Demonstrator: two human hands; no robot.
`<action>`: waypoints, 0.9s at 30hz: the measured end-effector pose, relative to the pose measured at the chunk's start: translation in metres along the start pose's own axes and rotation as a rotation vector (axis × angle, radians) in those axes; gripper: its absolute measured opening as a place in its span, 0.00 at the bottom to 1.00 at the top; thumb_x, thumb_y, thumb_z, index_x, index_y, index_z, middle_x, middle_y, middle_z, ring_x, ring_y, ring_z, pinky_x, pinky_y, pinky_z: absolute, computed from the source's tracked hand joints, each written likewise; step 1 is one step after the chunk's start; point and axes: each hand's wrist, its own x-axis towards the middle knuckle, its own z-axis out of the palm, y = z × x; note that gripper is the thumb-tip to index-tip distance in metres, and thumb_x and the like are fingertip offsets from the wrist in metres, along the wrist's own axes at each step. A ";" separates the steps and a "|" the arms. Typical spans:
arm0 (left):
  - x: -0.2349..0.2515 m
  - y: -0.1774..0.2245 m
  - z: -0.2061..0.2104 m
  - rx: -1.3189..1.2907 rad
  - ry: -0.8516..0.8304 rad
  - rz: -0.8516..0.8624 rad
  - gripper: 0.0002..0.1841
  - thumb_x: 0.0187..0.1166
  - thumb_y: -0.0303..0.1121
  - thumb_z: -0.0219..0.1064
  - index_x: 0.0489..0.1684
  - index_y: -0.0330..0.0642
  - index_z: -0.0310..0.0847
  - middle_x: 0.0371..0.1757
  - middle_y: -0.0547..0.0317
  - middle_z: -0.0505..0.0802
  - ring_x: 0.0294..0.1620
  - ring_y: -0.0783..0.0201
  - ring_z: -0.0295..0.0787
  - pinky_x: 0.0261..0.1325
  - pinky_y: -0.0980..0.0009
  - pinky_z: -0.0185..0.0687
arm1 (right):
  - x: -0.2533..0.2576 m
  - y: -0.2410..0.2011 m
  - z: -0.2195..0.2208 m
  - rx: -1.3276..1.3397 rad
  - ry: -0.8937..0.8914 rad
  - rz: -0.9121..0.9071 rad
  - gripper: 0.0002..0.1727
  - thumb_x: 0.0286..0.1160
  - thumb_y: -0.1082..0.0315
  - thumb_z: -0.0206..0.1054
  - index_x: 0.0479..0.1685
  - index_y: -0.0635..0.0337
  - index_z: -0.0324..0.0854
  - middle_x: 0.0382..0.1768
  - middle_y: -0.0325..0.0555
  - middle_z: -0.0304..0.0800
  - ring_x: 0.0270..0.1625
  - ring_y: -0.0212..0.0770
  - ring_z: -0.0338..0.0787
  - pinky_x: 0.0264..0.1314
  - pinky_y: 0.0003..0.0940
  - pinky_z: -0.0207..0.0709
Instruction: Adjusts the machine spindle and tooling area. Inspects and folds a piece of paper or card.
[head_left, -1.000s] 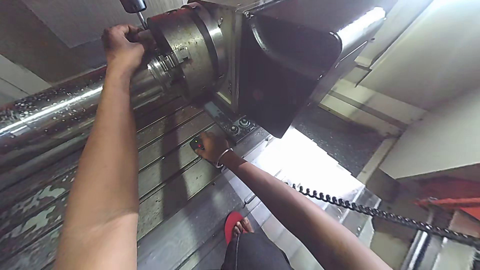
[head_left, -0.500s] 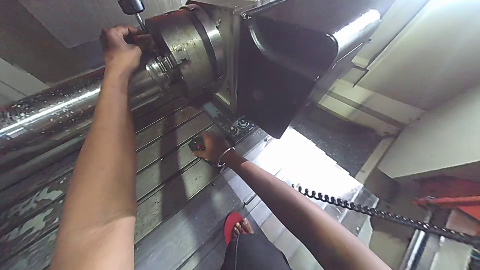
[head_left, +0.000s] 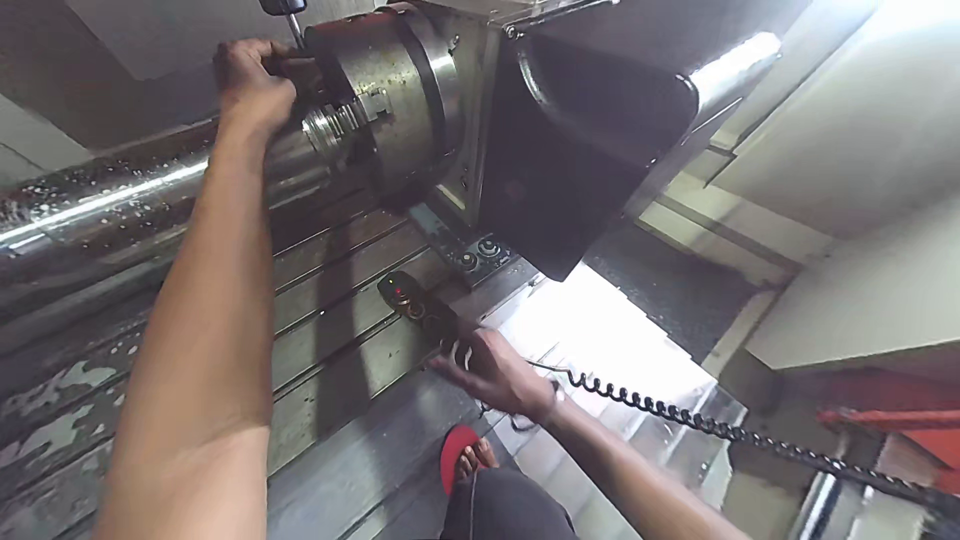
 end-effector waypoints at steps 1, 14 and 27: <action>-0.001 0.000 0.000 0.004 -0.007 -0.007 0.18 0.72 0.27 0.65 0.61 0.38 0.86 0.60 0.44 0.91 0.65 0.53 0.86 0.72 0.50 0.75 | -0.022 -0.004 0.000 0.083 -0.068 0.000 0.28 0.81 0.41 0.65 0.61 0.58 0.84 0.38 0.42 0.91 0.36 0.35 0.90 0.42 0.37 0.86; -0.004 -0.003 -0.010 -0.447 -0.010 -0.012 0.16 0.78 0.34 0.73 0.58 0.37 0.79 0.52 0.64 0.90 0.48 0.79 0.87 0.58 0.75 0.85 | -0.169 -0.020 -0.027 0.289 0.040 0.228 0.19 0.89 0.58 0.60 0.64 0.63 0.82 0.36 0.43 0.91 0.30 0.32 0.87 0.32 0.32 0.84; -0.087 0.065 -0.027 -0.663 0.100 0.117 0.11 0.74 0.29 0.75 0.48 0.38 0.83 0.43 0.66 0.92 0.44 0.73 0.92 0.55 0.68 0.91 | -0.194 -0.022 -0.046 0.305 0.111 0.207 0.17 0.87 0.62 0.62 0.64 0.63 0.82 0.36 0.43 0.92 0.31 0.34 0.89 0.32 0.33 0.86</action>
